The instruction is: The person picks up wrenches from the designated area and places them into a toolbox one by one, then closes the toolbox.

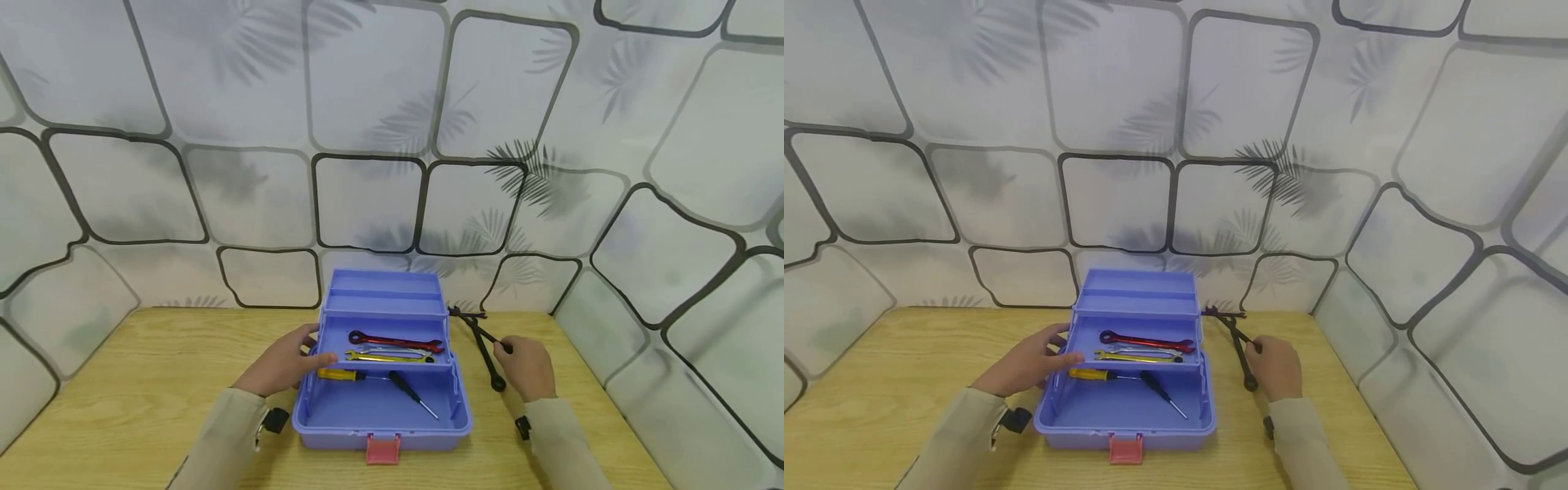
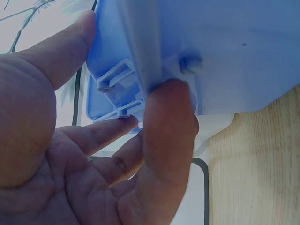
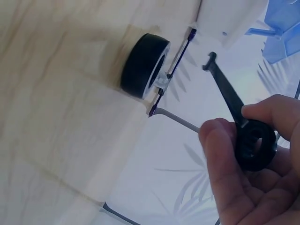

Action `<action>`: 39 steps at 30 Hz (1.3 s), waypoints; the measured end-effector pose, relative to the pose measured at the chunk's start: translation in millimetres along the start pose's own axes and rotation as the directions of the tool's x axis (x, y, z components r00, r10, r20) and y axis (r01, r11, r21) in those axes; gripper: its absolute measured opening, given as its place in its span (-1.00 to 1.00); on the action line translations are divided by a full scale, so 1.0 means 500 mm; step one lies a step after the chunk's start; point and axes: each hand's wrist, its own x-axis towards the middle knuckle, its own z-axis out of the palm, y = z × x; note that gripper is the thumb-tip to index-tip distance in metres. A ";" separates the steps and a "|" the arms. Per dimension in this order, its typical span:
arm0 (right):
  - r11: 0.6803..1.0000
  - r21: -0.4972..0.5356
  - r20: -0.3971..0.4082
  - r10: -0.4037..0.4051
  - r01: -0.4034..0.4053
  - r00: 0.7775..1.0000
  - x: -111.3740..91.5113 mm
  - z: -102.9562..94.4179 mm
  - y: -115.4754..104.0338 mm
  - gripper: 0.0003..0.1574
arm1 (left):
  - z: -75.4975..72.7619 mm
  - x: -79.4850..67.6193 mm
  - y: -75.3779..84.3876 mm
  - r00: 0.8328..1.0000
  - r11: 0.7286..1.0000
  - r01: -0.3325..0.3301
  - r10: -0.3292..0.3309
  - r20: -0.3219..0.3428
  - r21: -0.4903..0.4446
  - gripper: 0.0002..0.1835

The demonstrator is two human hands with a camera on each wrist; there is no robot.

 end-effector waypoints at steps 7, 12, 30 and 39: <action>0.999 0.014 -0.067 -0.041 0.042 0.997 0.000 0.000 -0.010 -0.74 | 0.000 -0.002 0.000 1.000 1.000 -0.011 0.011 0.006 0.004 -0.09; 0.997 0.018 -0.105 -0.071 0.073 0.992 0.002 -0.003 -0.021 -0.77 | -0.001 -0.003 0.000 1.000 1.000 -0.008 0.008 0.009 -0.005 -0.09; 0.992 0.059 -0.191 -0.095 0.108 0.977 -0.003 -0.006 -0.033 -0.79 | -0.001 -0.003 0.001 1.000 1.000 0.001 -0.001 0.005 -0.013 -0.12; 0.985 0.100 -0.278 -0.109 0.142 0.954 0.000 -0.008 -0.034 -0.87 | -0.001 -0.001 0.000 1.000 1.000 -0.003 0.003 0.002 -0.021 -0.10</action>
